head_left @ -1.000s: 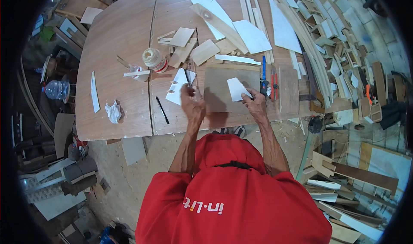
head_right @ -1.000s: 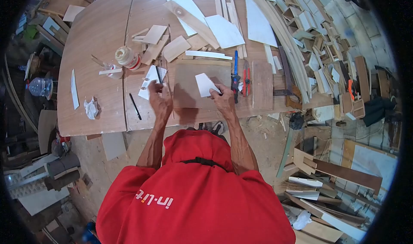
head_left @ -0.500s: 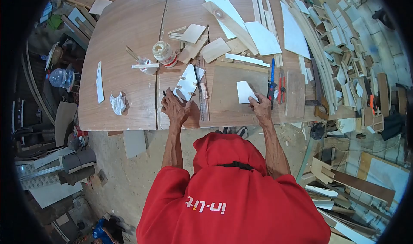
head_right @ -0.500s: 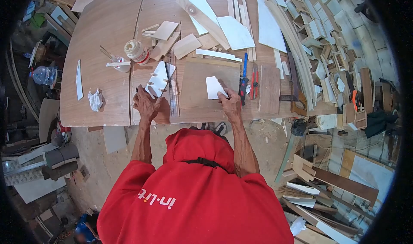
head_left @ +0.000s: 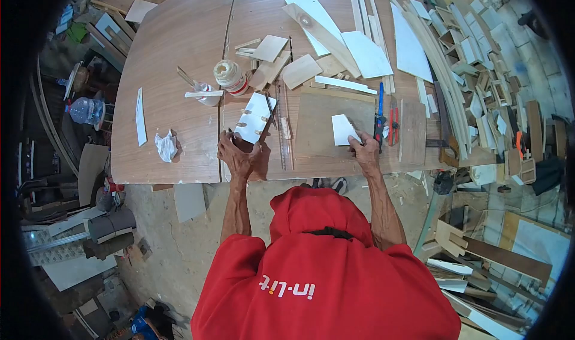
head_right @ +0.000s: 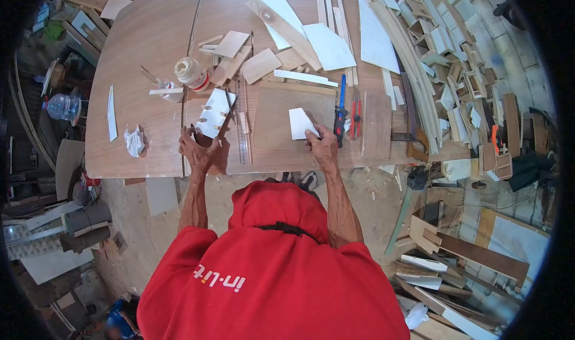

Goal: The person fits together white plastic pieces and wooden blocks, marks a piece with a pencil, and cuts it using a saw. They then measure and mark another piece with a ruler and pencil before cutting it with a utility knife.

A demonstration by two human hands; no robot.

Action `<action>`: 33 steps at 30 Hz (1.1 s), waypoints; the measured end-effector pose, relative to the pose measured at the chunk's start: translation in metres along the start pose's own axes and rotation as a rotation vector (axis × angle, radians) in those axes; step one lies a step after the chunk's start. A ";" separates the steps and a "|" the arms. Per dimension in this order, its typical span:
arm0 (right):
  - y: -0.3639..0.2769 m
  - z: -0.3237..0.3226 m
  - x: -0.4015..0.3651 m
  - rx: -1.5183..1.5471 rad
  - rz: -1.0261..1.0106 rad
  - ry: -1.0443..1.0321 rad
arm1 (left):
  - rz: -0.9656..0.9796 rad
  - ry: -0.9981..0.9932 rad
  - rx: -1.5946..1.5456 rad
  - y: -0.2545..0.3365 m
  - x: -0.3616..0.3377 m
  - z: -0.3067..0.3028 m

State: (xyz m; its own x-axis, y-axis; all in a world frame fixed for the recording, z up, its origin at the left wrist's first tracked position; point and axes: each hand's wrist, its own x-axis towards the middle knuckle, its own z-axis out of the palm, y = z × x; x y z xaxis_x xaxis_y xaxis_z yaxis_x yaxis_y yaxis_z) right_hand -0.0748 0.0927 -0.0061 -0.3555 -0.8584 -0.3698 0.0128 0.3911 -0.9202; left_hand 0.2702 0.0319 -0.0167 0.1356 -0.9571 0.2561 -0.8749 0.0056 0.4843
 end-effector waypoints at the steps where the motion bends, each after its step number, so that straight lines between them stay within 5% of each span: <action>1: -0.001 0.000 0.000 -0.006 0.000 -0.003 | -0.010 0.026 -0.010 0.002 0.000 -0.003; 11: -0.004 -0.002 -0.001 0.010 0.035 0.009 | -0.101 0.049 -0.063 0.004 -0.023 -0.017; 14: -0.003 -0.002 -0.001 0.046 0.010 0.005 | -0.025 0.160 -0.043 0.008 -0.032 -0.021; 24: -0.008 -0.012 -0.010 0.084 -0.097 0.139 | 0.236 -0.042 -0.169 0.087 -0.023 0.011; 33: -0.036 -0.021 -0.022 -0.251 -0.395 0.343 | 0.388 -0.168 -0.149 0.136 -0.032 0.071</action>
State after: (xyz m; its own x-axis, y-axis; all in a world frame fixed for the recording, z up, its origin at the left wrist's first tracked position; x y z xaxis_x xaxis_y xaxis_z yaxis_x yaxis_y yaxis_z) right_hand -0.0872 0.1049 0.0380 -0.5714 -0.8151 0.0961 -0.3892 0.1660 -0.9061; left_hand 0.1142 0.0426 -0.0186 -0.2774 -0.9095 0.3096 -0.7677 0.4036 0.4978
